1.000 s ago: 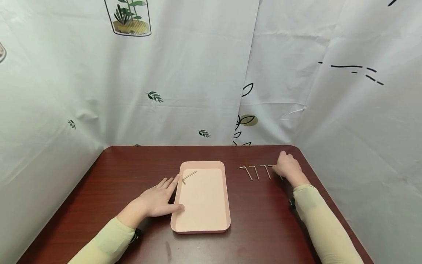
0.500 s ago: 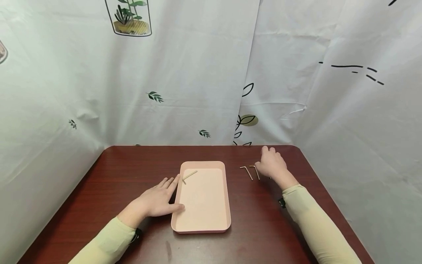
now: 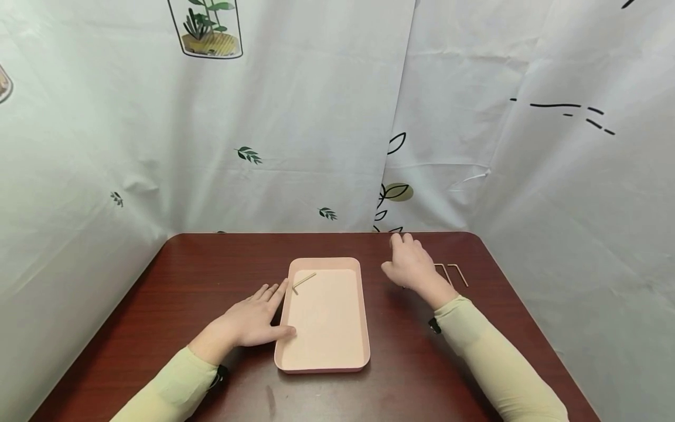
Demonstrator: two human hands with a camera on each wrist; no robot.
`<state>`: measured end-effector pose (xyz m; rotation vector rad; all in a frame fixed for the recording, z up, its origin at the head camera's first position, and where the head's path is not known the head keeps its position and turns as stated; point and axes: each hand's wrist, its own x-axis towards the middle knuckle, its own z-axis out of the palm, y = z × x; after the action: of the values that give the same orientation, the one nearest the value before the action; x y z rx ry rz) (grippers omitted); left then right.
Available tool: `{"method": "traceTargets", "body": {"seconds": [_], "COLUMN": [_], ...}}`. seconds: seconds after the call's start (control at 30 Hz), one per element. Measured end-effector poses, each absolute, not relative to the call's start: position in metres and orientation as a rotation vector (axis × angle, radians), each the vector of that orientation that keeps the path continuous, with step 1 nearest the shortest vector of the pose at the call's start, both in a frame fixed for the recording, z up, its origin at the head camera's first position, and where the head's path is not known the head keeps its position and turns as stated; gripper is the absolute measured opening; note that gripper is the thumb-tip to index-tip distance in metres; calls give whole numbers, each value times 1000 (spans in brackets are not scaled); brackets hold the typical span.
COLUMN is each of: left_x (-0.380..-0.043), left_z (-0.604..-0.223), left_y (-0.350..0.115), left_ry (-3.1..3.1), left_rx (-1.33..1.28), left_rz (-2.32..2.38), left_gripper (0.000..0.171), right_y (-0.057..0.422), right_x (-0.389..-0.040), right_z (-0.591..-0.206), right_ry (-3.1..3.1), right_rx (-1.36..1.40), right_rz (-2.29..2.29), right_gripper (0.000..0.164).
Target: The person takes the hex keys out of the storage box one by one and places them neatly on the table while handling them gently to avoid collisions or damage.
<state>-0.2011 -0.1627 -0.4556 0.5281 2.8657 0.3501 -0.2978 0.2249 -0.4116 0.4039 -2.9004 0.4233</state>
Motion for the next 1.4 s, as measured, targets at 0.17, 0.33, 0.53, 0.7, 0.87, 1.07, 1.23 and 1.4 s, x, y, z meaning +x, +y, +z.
{"method": "traceTargets", "body": {"seconds": [0.17, 0.33, 0.53, 0.7, 0.87, 1.07, 1.23, 1.4], "left_x": [-202, -201, -201, -201, -201, -201, -202, -202], "left_z": [-456, -455, -455, -455, -456, -456, -457, -457], "left_y": [-163, -163, -163, -163, -163, -162, -163, -163], "left_ry": [2871, 2871, 2868, 2871, 2875, 2875, 2875, 2874], "left_rx": [532, 530, 527, 532, 534, 537, 536, 534], "left_rz": [345, 354, 357, 360, 351, 349, 350, 349], "left_gripper": [120, 119, 119, 120, 120, 120, 121, 121], "right_y": [209, 194, 179, 168, 160, 151, 143, 135], "right_x": [-294, -291, -288, -286, -284, -281, -279, -279], "right_z": [-411, -409, -408, -409, -410, -414, -415, -416], "right_ry": [-2873, -2853, -2849, -2830, -2813, -2791, -2775, -2752], "right_rx": [472, 532, 601, 673, 752, 819, 878, 962], "right_rz": [432, 430, 422, 397, 378, 366, 368, 351], "right_gripper": [44, 43, 39, 38, 35, 36, 39, 40]}}
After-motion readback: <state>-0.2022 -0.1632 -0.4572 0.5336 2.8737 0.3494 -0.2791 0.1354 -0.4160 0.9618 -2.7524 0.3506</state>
